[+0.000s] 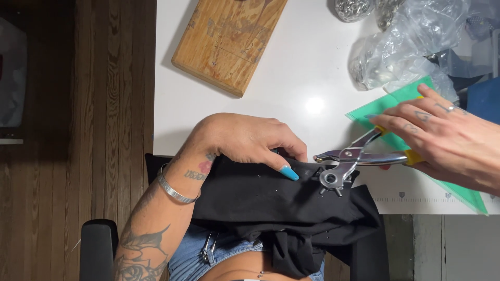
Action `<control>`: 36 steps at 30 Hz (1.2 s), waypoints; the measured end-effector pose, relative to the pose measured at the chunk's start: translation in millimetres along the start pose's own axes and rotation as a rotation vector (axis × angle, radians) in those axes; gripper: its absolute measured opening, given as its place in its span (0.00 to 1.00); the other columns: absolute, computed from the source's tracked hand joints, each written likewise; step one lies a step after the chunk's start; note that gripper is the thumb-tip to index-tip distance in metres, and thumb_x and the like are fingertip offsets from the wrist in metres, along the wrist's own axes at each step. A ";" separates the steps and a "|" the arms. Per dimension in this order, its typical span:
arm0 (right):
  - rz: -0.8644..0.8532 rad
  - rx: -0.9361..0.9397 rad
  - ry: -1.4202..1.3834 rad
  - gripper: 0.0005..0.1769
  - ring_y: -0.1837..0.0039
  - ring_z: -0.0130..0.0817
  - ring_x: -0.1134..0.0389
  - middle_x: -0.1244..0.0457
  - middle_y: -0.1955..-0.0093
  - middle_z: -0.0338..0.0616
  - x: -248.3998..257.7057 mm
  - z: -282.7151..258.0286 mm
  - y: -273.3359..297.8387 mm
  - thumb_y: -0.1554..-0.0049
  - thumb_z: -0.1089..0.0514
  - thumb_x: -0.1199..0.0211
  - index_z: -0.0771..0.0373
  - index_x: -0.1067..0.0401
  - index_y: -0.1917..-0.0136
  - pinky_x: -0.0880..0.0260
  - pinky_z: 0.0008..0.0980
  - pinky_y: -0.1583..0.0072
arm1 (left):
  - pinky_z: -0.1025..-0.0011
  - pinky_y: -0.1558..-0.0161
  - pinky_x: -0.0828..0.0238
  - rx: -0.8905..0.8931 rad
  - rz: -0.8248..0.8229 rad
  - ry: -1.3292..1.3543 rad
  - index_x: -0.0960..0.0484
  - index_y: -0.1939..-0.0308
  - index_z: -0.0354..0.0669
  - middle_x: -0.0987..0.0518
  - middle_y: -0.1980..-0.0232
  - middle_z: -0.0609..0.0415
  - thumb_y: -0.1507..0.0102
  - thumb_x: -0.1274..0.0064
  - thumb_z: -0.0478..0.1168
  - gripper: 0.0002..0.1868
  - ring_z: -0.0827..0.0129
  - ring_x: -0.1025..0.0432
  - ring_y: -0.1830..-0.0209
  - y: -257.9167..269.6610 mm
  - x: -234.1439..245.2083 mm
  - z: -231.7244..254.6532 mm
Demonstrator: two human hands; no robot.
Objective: Punch holes along the edge of a black garment using a rotary hole punch tool
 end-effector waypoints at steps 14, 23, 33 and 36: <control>-0.034 0.025 -0.018 0.40 0.44 0.34 0.43 0.44 0.46 0.32 -4.0 -5.7 -13.7 0.65 0.42 0.43 0.50 0.47 0.39 0.51 0.47 0.35 | 0.77 0.64 0.40 0.108 0.077 -0.074 0.27 0.64 0.48 0.25 0.69 0.62 0.46 0.56 0.38 0.07 0.75 0.35 0.69 -0.2 3.0 -7.0; -0.164 0.037 -0.040 0.41 0.48 0.37 0.44 0.45 0.45 0.35 -4.3 -8.6 -15.2 0.66 0.51 0.40 0.51 0.49 0.39 0.39 0.36 0.49 | 0.76 0.66 0.41 0.181 0.111 -0.076 0.28 0.65 0.50 0.23 0.71 0.63 0.48 0.54 0.39 0.07 0.76 0.35 0.71 2.4 4.2 -5.3; -0.381 -0.136 -0.137 0.35 0.47 0.32 0.43 0.43 0.51 0.27 -18.1 -1.4 -15.9 0.65 0.52 0.35 0.44 0.46 0.46 0.36 0.31 0.50 | 0.74 0.66 0.41 0.182 0.127 -0.062 0.33 0.63 0.50 0.24 0.68 0.61 0.49 0.55 0.37 0.10 0.73 0.36 0.70 5.0 4.8 -7.9; -0.345 -0.140 -0.151 0.36 0.48 0.32 0.42 0.42 0.51 0.28 -17.3 -2.7 -15.5 0.67 0.52 0.33 0.45 0.45 0.46 0.37 0.31 0.50 | 0.75 0.67 0.43 0.209 0.133 -0.039 0.37 0.64 0.50 0.22 0.66 0.61 0.48 0.55 0.36 0.11 0.73 0.38 0.71 6.8 5.4 -4.3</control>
Point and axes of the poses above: each hand's wrist, its own y-axis away from the middle knuckle, its own x-axis out of the back of the hand, z = x × y, the point moved 4 cm from there along -y, towards the middle knuckle
